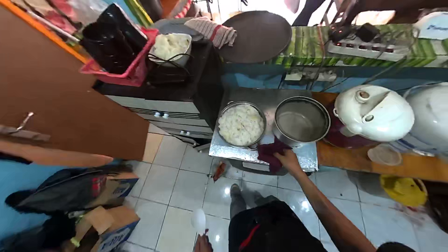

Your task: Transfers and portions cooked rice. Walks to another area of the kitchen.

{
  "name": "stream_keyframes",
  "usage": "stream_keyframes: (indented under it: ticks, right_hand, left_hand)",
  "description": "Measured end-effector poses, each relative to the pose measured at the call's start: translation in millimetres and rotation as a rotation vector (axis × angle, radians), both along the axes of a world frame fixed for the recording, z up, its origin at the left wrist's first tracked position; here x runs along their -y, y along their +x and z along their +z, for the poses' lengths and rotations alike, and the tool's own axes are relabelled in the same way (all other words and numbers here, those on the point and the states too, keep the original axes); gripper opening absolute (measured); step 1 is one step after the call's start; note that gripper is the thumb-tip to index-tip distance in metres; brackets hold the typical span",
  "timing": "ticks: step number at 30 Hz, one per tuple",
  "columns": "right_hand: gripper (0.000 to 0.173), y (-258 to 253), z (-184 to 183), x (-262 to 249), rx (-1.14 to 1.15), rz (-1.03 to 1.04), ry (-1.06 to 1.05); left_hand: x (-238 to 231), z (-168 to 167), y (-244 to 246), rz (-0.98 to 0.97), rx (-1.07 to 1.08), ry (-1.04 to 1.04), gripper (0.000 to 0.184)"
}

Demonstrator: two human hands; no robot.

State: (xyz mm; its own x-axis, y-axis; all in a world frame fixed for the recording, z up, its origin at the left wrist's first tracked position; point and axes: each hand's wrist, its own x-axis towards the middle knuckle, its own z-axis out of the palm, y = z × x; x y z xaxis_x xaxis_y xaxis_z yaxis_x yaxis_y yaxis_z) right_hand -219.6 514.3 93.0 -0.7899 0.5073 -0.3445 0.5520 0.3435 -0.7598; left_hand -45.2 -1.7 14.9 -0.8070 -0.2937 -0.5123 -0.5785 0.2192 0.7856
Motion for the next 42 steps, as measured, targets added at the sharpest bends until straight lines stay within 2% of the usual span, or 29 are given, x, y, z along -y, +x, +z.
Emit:
stream_keyframes:
  ticks: [2, 3, 6, 9, 13, 16, 20, 22, 23, 25, 26, 27, 29, 31, 34, 36, 39, 40, 42]
  right_hand:
    - [0.048, 12.6, 9.0, 2.4, 0.069, -0.091, 0.095]
    - [0.049, 13.5, 8.5, 6.8, 0.088, -0.131, 0.077]
    - [0.051, 13.2, -12.0, 22.4, -0.062, -0.277, -0.19]
    - [0.047, 27.4, -12.5, 43.7, -0.195, -0.498, -0.221]
    - [0.036, 68.5, -11.0, 82.8, -0.165, -0.605, -0.106]
    - [0.036, 80.4, -11.9, 107.4, -0.158, -0.576, -0.13]
    - [0.043, 78.1, -10.6, 101.4, -0.191, -0.749, -0.004]
    - [0.039, 81.5, 13.4, 99.6, -0.186, -0.665, 0.041]
    - [0.04, 82.6, 29.1, 101.3, -0.155, -0.53, -0.058]
    - [0.047, 81.1, 52.8, 108.3, -0.129, -0.253, -0.433]
    - [0.048, 80.0, 59.1, 113.5, -0.176, -0.182, -0.58]
    - [0.046, 78.5, 63.2, 116.2, -0.223, -0.171, -0.633]
    - [0.038, 76.6, 65.6, 114.0, -0.298, -0.238, -0.544]
    - [0.034, 85.0, 63.1, 99.8, -0.382, -0.271, -0.397]
    - [0.033, 109.4, 59.9, 53.0, -0.514, -0.318, -0.116]
    - [0.031, 127.2, 53.3, 4.8, -0.553, -0.294, 0.041]
    - [0.027, 149.9, 36.8, -61.9, -0.529, -0.162, 0.043]
    - [0.028, 153.3, 33.0, -79.1, -0.502, -0.108, 0.026]
    - [0.027, 153.7, 30.1, -106.4, -0.47, -0.019, -0.006]
  left_hand:
    - [-3.5, 21.3, -80.5, -0.195, -0.059, 0.045, 0.044]
    - [-10.9, 30.9, -119.2, -0.31, -0.09, 0.035, 0.042]
    - [-54.8, 70.8, -212.7, -0.597, -0.181, 0.052, 0.036]
    - [-111.3, 114.7, -264.6, -0.636, -0.244, 0.299, 0.03]
    - [-177.8, 140.5, -270.0, -0.573, -0.167, 0.619, 0.029]
    - [-214.2, 132.1, -250.6, -0.612, -0.025, 0.764, 0.029]
    - [-238.6, 116.4, -222.3, -0.663, 0.12, 0.812, 0.028]
    - [-241.7, 117.6, -213.5, -0.691, 0.134, 0.743, 0.027]
    - [-244.6, 120.7, -211.3, -0.733, 0.094, 0.687, 0.026]
    - [-254.0, 125.8, -207.0, -0.884, -0.051, 0.53, 0.023]
    - [-260.6, 126.3, -203.7, -0.989, -0.14, 0.426, 0.022]
    - [-269.4, 125.1, -200.1, -1.089, -0.236, 0.34, 0.022]
    - [-287.9, 121.6, -193.4, -1.23, -0.36, 0.233, 0.023]
    - [-304.2, 114.6, -188.6, -1.274, -0.438, 0.216, 0.023]
    - [-329.2, 99.3, -180.0, -1.104, -0.456, 0.127, 0.02]
    - [-344.8, 82.1, -179.2, -0.926, -0.375, -0.044, 0.036]
    - [-368.2, 61.0, -183.4, -0.857, -0.201, -0.379, 0.074]
    - [-375.8, 55.0, -182.8, -0.853, -0.197, -0.462, 0.074]
    - [-389.6, 47.5, -179.1, -0.831, -0.225, -0.547, 0.056]
